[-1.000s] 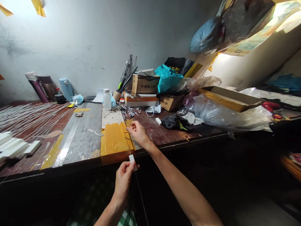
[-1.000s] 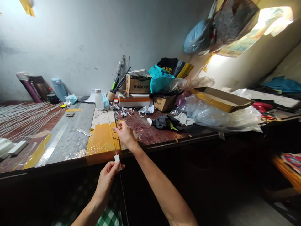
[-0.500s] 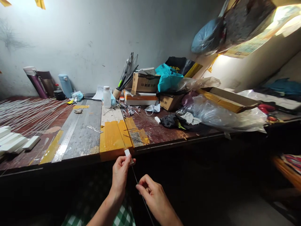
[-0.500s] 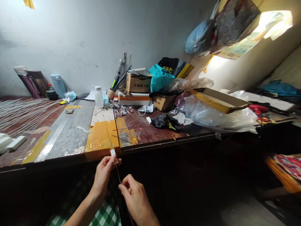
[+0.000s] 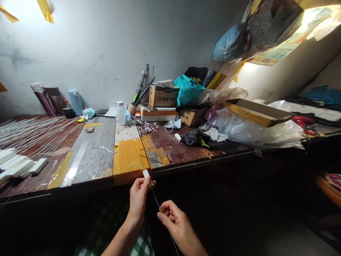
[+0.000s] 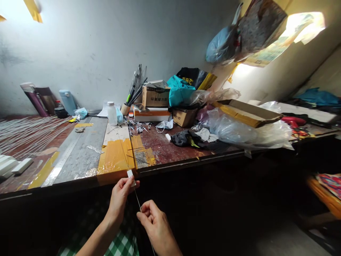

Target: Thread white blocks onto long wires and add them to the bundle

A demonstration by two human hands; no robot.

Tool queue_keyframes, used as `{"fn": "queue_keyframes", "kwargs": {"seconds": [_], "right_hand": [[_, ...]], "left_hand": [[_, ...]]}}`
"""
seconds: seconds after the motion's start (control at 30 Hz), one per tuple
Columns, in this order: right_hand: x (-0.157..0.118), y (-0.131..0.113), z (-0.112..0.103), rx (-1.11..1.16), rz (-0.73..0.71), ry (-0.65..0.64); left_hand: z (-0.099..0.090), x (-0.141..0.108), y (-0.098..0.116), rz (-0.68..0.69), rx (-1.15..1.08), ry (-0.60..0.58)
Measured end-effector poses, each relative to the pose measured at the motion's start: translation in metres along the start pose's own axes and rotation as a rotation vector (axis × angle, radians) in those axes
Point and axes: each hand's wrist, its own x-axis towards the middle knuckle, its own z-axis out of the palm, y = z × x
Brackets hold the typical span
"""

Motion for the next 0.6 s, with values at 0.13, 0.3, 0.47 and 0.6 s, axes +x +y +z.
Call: {"fn": "queue_keyframes", "kwargs": {"seconds": [0.13, 0.3, 0.47, 0.6], "right_hand": [[-0.002, -0.002, 0.002, -0.086, -0.057, 0.025], [0.007, -0.004, 0.006, 0.014, -0.019, -0.013], [0.012, -0.007, 0.008, 0.151, -0.002, -0.118], [0.01, -0.006, 0.01, 0.112, 0.021, -0.074]], "left_hand": [[-0.001, -0.003, 0.003, -0.004, 0.026, -0.004], [-0.005, -0.004, 0.003, -0.016, 0.039, -0.003], [-0.006, -0.003, 0.0, -0.025, 0.035, -0.001], [-0.005, -0.004, 0.001, -0.013, 0.02, 0.014]]}}
